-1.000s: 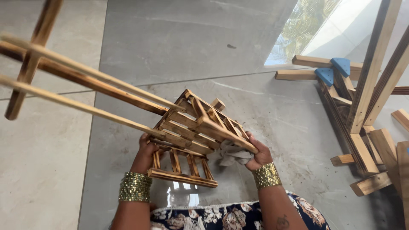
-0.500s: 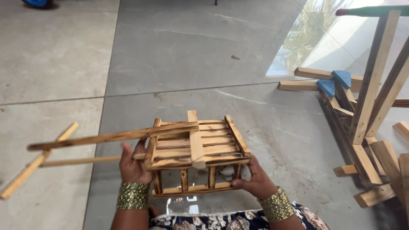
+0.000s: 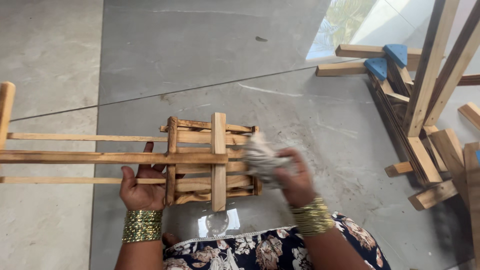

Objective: The person wipes a small wooden toy chair with a cloth, rotating it to clean all sides. The person then places the chair with other miniature chairs and picks up another wooden chair to continue wiping.

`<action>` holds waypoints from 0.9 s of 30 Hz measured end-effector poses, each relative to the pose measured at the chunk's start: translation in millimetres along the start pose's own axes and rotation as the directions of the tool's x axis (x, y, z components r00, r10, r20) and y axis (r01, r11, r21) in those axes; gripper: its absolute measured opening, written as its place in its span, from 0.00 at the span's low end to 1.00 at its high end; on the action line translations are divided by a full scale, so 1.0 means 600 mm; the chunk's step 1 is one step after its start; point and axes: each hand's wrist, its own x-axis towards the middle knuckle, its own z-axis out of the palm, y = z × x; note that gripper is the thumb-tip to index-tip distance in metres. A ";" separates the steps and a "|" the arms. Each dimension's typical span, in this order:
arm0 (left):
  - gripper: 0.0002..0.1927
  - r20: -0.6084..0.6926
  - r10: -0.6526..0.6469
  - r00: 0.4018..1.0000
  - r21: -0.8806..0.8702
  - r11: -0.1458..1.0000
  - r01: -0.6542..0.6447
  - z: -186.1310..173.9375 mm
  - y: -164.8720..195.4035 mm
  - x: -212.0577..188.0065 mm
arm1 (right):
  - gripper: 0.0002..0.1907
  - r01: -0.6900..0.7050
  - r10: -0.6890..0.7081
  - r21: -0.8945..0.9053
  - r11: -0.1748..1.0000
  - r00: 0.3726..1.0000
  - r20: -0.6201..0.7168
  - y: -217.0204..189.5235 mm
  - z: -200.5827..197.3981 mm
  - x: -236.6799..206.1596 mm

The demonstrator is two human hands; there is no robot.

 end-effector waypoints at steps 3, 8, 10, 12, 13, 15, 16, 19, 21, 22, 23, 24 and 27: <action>0.52 0.065 -0.016 0.998 0.015 1.000 0.015 0.004 -0.008 -0.006 | 0.28 0.393 -0.175 -0.903 0.177 0.915 0.363 0.081 0.069 0.007; 0.50 0.066 -0.022 0.998 0.100 0.995 0.015 0.012 -0.012 -0.021 | 0.24 0.151 0.025 -0.980 0.131 0.988 0.155 0.128 0.138 -0.065; 0.48 -0.004 -0.024 1.000 0.128 0.991 0.024 0.012 -0.012 -0.023 | 0.18 0.075 0.150 -0.985 0.158 0.984 0.099 0.109 0.139 -0.080; 0.47 -0.014 -0.036 0.999 0.128 0.991 0.038 0.010 -0.013 -0.020 | 0.14 -0.087 0.417 -0.979 0.182 0.909 -0.004 0.076 0.129 -0.071; 0.46 0.009 -0.048 0.999 0.112 0.993 0.046 0.008 -0.014 -0.018 | 0.14 -0.100 0.494 -0.976 0.192 0.870 0.008 0.057 0.121 -0.061; 0.46 0.055 -0.064 0.996 0.088 0.994 0.060 0.004 -0.017 -0.013 | 0.17 -0.125 0.633 -0.970 0.210 0.773 0.037 0.023 0.105 -0.037; 0.47 0.080 -0.069 0.994 0.084 0.995 0.062 0.001 -0.017 -0.011 | 0.17 -0.186 0.502 -0.948 0.259 0.864 -0.033 0.011 0.097 -0.025; 0.47 0.151 -0.109 0.982 0.036 0.994 0.104 -0.007 -0.019 -0.012 | 0.22 -0.033 0.053 -0.946 0.321 0.998 -0.017 0.006 0.077 -0.001; 0.47 0.203 -0.119 0.972 -0.043 0.991 0.130 -0.008 -0.022 -0.013 | 0.23 0.107 -0.127 -0.960 0.258 0.989 0.076 0.024 0.065 0.007; 0.48 0.231 -0.110 0.967 -0.097 0.986 0.136 -0.008 -0.024 -0.013 | 0.22 0.142 -0.153 -0.965 0.219 0.982 0.110 0.037 0.058 0.012; 0.48 0.258 -0.102 0.961 -0.147 0.979 0.144 -0.006 -0.025 -0.014 | 0.20 0.175 -0.179 -0.967 0.183 0.973 0.143 0.050 0.051 0.019; 0.49 0.236 -0.107 0.966 -0.101 0.986 0.134 -0.004 -0.024 -0.014 | 0.20 0.080 -0.231 -0.981 0.177 0.972 0.038 0.058 0.041 0.028; 0.48 0.173 -0.130 0.976 0.000 0.991 0.132 0.013 -0.026 -0.018 | 0.19 -0.110 -0.429 -0.978 0.176 0.886 -0.177 0.044 -0.005 0.053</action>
